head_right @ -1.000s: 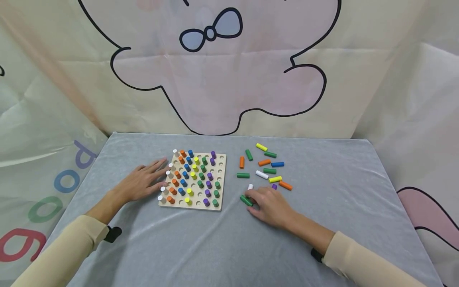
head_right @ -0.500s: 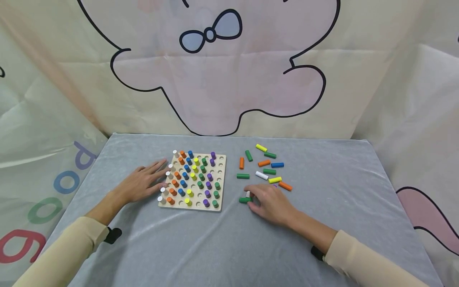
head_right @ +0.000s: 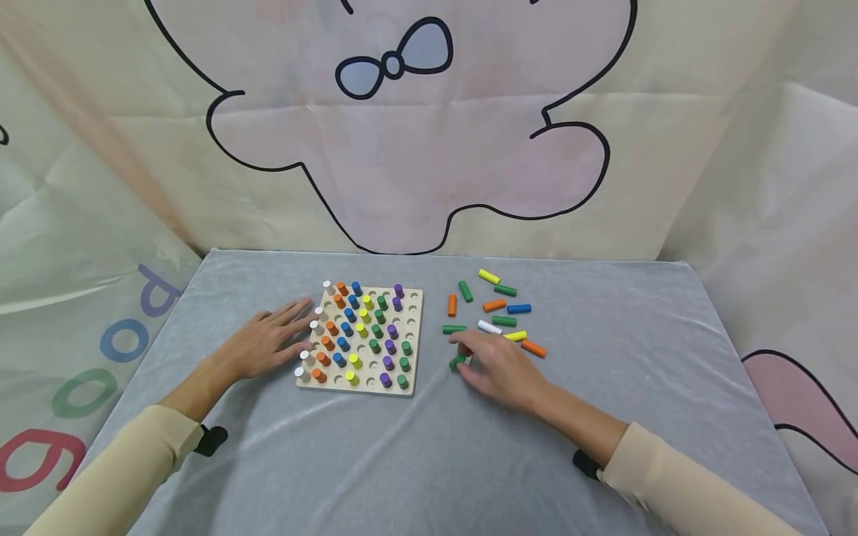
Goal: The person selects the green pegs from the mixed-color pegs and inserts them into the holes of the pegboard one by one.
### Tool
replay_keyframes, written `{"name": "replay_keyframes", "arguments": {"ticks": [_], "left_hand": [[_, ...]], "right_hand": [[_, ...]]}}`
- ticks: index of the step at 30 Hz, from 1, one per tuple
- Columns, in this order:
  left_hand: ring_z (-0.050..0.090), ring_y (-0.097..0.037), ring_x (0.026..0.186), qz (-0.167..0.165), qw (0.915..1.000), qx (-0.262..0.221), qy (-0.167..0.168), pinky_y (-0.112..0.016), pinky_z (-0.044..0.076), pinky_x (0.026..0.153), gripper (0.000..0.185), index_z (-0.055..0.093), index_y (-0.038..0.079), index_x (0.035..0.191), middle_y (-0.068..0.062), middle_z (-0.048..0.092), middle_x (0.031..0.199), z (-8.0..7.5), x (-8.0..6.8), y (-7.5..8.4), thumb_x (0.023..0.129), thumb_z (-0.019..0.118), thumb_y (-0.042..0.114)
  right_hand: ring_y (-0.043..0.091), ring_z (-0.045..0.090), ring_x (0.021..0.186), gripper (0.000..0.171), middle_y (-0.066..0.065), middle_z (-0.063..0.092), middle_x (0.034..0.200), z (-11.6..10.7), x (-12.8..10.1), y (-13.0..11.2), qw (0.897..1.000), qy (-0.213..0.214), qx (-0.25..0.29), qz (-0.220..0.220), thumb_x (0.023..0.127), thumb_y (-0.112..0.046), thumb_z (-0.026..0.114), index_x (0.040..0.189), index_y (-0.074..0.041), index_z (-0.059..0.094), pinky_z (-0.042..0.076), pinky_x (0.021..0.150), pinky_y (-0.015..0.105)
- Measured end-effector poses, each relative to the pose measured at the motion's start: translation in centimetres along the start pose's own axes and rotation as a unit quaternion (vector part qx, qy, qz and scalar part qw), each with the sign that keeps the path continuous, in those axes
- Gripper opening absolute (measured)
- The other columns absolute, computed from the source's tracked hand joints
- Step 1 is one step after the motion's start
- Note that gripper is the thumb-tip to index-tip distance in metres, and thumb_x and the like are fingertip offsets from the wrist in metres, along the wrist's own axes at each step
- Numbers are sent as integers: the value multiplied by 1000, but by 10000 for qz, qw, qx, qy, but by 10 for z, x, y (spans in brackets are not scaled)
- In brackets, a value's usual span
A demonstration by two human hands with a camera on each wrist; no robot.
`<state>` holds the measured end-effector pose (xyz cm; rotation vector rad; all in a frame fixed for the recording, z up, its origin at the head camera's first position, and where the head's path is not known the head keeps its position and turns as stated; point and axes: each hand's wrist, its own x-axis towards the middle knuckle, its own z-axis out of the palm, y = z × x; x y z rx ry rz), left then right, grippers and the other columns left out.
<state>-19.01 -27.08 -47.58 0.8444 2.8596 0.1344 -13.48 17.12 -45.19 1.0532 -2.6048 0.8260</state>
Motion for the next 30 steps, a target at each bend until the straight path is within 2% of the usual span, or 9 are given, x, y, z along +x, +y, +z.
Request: {"name": "replay_keyframes", "arguments": {"ticks": [5,9,19,26,30], "left_hand": [[22,-34,149,10,10000,11,22,-63,32,107,69,36,18,156,-11,20,165,0,0,0,101,44,59],[22,-33,149,-12,10000,20,-2,-62,32,108,69,36,18,156,-11,19,165,1,0,0,101,44,58],[23,-34,149,-10,10000,32,22,-61,33,107,69,36,18,156,-11,20,165,2,-1,0,100,44,59],[26,-35,148,38,9998,33,167,-62,35,105,67,38,18,155,-13,23,164,2,0,0,100,47,56],[28,-37,147,92,9997,27,242,-63,35,104,66,40,17,154,-15,25,163,1,-1,0,100,49,53]], "right_hand": [[13,66,84,44,1,70,92,-6,7,1,9992,204,333,-49,75,0,84,115,-2,66,57,73,38],[17,69,90,47,6,72,99,-11,13,0,9977,325,599,25,75,5,83,118,0,64,58,77,42],[19,70,93,47,6,71,99,-17,25,-1,9960,506,739,41,76,8,80,119,0,63,57,83,38],[19,68,90,38,8,71,100,-14,34,6,9951,673,717,-77,79,8,76,114,-1,65,57,79,39],[19,68,88,37,8,72,100,-13,40,9,9950,693,713,-86,81,6,75,116,0,65,57,76,38]]}}
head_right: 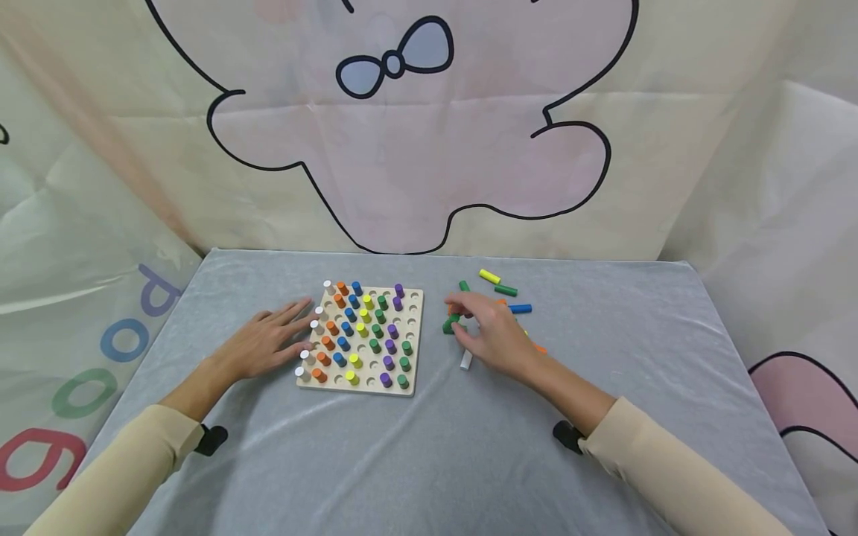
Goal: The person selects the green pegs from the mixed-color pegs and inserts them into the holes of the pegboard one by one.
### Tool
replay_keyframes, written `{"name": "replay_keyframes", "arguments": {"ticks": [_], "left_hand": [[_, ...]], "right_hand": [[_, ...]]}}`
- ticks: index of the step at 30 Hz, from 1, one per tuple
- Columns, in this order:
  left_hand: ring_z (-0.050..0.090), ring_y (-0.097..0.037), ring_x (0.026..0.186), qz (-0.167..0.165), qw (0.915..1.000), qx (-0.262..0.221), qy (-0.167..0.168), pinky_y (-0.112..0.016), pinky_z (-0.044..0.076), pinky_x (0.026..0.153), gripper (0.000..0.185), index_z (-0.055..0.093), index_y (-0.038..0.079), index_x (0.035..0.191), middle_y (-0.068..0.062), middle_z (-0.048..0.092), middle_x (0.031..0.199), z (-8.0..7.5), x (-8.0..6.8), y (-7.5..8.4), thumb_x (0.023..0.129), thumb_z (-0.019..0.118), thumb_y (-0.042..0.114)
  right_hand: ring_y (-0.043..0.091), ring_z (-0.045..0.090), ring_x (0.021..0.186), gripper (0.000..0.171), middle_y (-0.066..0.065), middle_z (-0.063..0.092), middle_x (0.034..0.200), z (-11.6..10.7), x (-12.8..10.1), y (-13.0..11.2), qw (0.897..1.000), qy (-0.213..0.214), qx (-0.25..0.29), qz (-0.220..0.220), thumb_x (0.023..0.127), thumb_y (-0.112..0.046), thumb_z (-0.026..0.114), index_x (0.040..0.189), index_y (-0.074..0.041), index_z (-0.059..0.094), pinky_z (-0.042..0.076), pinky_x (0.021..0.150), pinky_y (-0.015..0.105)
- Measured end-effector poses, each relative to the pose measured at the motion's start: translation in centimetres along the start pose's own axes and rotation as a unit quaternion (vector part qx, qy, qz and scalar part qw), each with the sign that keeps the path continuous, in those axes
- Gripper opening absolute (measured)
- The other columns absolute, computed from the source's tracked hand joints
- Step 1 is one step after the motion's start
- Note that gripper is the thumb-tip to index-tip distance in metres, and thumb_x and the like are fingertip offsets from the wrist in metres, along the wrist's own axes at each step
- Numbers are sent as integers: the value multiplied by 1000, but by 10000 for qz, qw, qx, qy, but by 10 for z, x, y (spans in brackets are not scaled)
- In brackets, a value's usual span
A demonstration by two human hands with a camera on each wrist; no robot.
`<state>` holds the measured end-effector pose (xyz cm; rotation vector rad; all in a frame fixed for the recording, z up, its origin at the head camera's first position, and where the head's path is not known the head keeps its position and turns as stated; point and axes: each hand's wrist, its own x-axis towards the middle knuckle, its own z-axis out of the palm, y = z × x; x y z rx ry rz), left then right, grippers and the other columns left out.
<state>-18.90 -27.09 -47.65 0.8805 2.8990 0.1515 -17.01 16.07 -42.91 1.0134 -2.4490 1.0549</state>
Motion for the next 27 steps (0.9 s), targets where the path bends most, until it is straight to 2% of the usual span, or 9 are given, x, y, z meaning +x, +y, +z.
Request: {"name": "replay_keyframes", "arguments": {"ticks": [11,15,27], "left_hand": [[26,-37,148,-68,9999,13,-145,-64,33,106,67,38,17,155,-14,22,164,-1,0,1,100,49,55],[25,-37,148,-74,9998,15,-178,-64,33,106,67,37,18,155,-14,22,164,-2,1,1,100,48,55],[25,-35,148,-77,9997,29,-234,-62,34,106,68,37,20,155,-13,21,164,-2,1,0,100,46,58]], "right_hand": [[20,67,85,37,6,70,96,4,16,0,9999,-31,-96,-136,83,4,74,118,0,64,57,72,38],[20,66,86,37,7,70,97,8,20,-1,9998,-139,-119,-83,85,1,74,121,1,64,57,74,40],[16,67,89,35,7,70,104,24,28,-4,9981,-480,-386,89,87,-3,75,121,-3,65,57,75,35]]}}
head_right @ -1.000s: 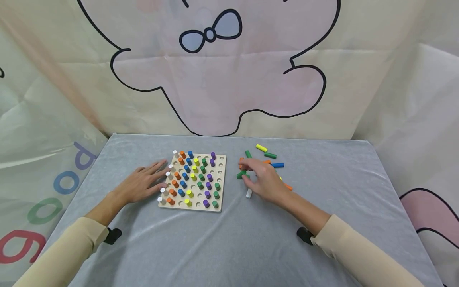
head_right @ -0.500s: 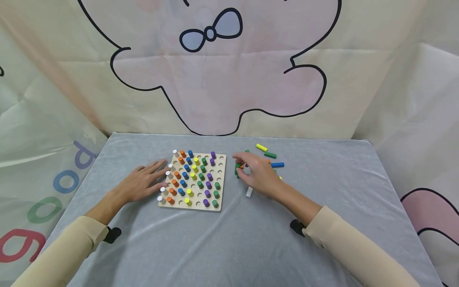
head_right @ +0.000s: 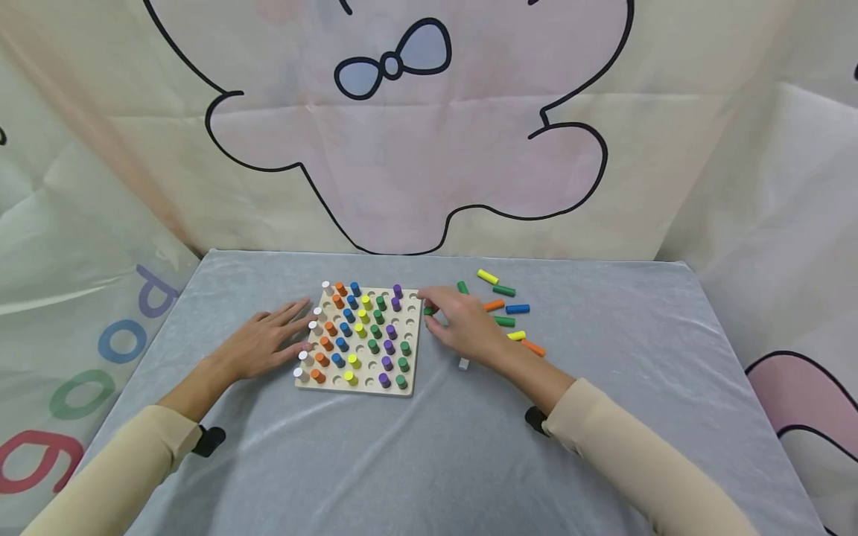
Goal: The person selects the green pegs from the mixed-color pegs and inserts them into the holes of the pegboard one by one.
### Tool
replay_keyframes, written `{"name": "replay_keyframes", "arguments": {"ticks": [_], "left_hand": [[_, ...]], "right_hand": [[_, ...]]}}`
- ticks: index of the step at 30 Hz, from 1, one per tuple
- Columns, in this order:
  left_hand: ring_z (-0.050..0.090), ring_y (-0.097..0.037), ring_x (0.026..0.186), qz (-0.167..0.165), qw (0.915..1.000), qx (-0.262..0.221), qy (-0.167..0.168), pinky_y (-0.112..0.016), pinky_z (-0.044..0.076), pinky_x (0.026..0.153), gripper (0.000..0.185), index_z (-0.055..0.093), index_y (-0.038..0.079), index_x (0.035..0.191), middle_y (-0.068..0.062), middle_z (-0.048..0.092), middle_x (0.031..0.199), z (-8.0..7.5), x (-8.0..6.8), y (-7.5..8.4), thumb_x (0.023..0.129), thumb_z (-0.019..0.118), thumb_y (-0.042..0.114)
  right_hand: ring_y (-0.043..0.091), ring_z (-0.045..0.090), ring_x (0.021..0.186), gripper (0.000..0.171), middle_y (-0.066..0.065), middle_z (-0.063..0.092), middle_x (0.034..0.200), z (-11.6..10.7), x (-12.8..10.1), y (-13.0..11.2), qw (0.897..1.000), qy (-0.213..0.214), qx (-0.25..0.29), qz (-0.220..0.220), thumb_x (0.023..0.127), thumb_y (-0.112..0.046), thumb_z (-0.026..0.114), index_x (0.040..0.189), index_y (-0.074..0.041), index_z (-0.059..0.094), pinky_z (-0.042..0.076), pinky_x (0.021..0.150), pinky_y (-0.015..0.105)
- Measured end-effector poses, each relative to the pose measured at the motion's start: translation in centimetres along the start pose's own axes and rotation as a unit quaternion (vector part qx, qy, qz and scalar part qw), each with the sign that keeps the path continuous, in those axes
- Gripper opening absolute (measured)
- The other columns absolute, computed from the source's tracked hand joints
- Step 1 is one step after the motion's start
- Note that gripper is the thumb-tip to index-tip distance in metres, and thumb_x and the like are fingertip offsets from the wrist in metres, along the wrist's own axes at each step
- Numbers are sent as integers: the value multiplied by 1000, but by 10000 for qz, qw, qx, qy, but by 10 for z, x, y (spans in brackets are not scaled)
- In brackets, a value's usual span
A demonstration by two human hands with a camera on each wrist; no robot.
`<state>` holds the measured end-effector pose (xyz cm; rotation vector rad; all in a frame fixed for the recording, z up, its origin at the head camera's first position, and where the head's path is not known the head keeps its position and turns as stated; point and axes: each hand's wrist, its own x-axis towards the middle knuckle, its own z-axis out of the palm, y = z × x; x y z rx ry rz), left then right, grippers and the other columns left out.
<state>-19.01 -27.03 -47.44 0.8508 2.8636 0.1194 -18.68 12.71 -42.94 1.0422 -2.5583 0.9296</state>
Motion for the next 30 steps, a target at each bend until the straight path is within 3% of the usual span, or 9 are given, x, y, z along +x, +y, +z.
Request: {"name": "replay_keyframes", "arguments": {"ticks": [9,30], "left_hand": [[27,-35,148,-10,10000,22,35,-62,35,105,67,40,19,154,-14,23,163,0,0,1,100,46,58],[27,-36,148,-13,10000,-24,33,-62,34,106,67,39,19,155,-13,23,164,1,-1,0,100,46,57]], "right_hand": [[16,66,93,36,10,70,107,13,5,-4,9999,-75,-52,-86,85,-2,77,120,-3,65,56,81,33],[16,67,94,38,9,71,107,37,8,-5,9992,-270,131,251,85,-4,78,121,-2,65,56,86,33]]}}
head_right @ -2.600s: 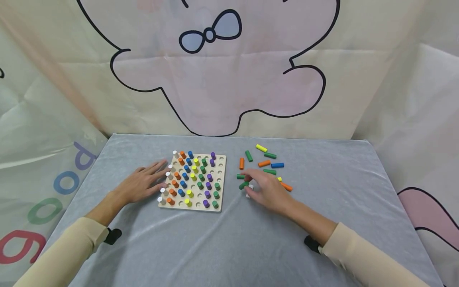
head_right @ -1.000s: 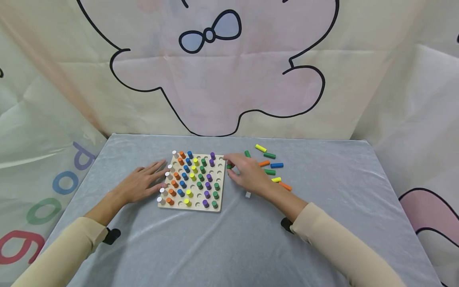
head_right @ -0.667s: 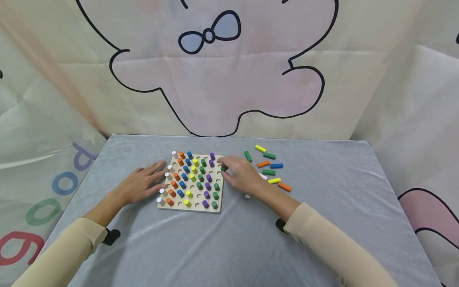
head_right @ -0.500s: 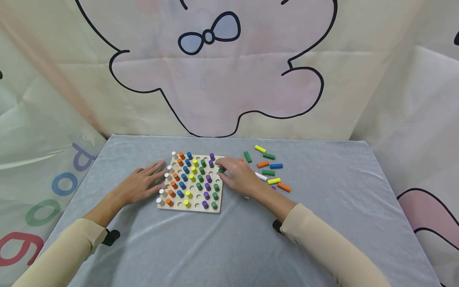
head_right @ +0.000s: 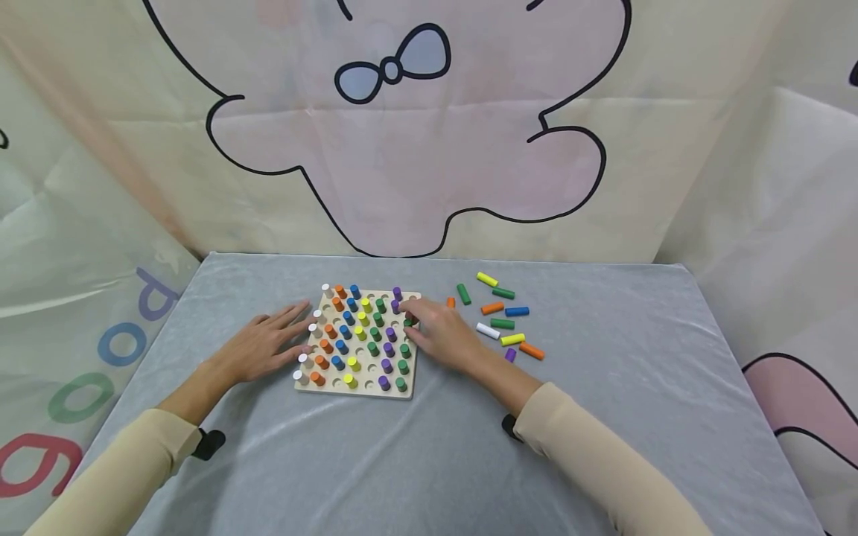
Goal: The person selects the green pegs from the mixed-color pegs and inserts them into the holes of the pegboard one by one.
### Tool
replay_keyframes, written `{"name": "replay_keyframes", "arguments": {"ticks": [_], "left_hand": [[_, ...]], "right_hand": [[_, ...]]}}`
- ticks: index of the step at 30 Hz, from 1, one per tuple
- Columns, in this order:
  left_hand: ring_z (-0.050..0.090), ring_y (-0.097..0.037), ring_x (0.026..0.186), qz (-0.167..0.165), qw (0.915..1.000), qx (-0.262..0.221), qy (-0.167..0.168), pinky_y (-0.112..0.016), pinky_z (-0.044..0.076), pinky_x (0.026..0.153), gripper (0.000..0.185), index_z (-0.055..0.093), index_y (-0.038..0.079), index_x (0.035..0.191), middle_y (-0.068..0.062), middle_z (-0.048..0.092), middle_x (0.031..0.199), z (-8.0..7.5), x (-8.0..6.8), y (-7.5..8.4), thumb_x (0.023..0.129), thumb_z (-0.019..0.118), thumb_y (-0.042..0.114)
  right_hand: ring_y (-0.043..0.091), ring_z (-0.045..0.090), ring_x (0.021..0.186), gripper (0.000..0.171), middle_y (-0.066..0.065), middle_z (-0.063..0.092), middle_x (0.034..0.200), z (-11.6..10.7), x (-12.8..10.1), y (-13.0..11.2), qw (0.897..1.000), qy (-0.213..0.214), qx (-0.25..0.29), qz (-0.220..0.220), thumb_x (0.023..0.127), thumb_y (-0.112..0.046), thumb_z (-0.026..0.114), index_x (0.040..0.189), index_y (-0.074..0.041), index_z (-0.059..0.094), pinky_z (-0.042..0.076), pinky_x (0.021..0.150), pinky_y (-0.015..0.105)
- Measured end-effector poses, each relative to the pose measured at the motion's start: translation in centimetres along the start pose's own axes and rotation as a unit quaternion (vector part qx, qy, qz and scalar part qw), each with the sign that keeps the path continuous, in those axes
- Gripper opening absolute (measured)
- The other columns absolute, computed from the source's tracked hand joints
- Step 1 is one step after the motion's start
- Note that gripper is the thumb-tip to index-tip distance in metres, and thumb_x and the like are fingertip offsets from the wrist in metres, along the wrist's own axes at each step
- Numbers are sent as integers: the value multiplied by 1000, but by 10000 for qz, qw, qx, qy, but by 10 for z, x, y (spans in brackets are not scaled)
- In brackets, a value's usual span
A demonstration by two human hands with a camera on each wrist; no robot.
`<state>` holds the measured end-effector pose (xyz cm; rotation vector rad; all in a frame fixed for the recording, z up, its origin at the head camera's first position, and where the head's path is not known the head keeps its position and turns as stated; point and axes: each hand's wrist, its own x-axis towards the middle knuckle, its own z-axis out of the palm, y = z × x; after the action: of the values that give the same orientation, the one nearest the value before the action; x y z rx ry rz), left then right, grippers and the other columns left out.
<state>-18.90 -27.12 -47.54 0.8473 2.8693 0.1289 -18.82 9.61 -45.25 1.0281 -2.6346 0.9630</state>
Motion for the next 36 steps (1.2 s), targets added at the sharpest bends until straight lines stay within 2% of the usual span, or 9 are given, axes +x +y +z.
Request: {"name": "replay_keyframes", "arguments": {"ticks": [9,20,28,36], "left_hand": [[26,-36,148,-26,10000,-9,-8,-63,34,106,68,38,19,155,-13,22,164,0,0,0,100,47,57],[25,-35,148,28,10000,8,0,-62,35,106,68,36,19,156,-13,21,164,1,1,0,100,46,57],[27,-35,147,39,10000,41,71,-62,36,104,67,39,19,155,-14,23,163,0,1,1,100,47,56],[27,-36,148,-2,10000,6,59,-63,35,105,67,39,19,154,-14,22,164,2,1,0,100,46,58]], "right_hand": [[18,68,97,37,11,71,112,8,-1,2,9999,-81,-11,67,86,-3,77,121,-2,65,55,87,34],[18,68,96,38,10,72,109,7,-1,1,9998,-166,50,62,86,-2,77,121,-3,65,55,88,34],[18,68,101,38,9,71,116,7,-1,1,9995,-296,-88,101,87,-3,76,123,-3,65,54,92,35],[20,67,102,38,9,70,113,10,-2,3,9992,-381,-114,64,87,-3,75,124,-3,64,54,92,37]]}}
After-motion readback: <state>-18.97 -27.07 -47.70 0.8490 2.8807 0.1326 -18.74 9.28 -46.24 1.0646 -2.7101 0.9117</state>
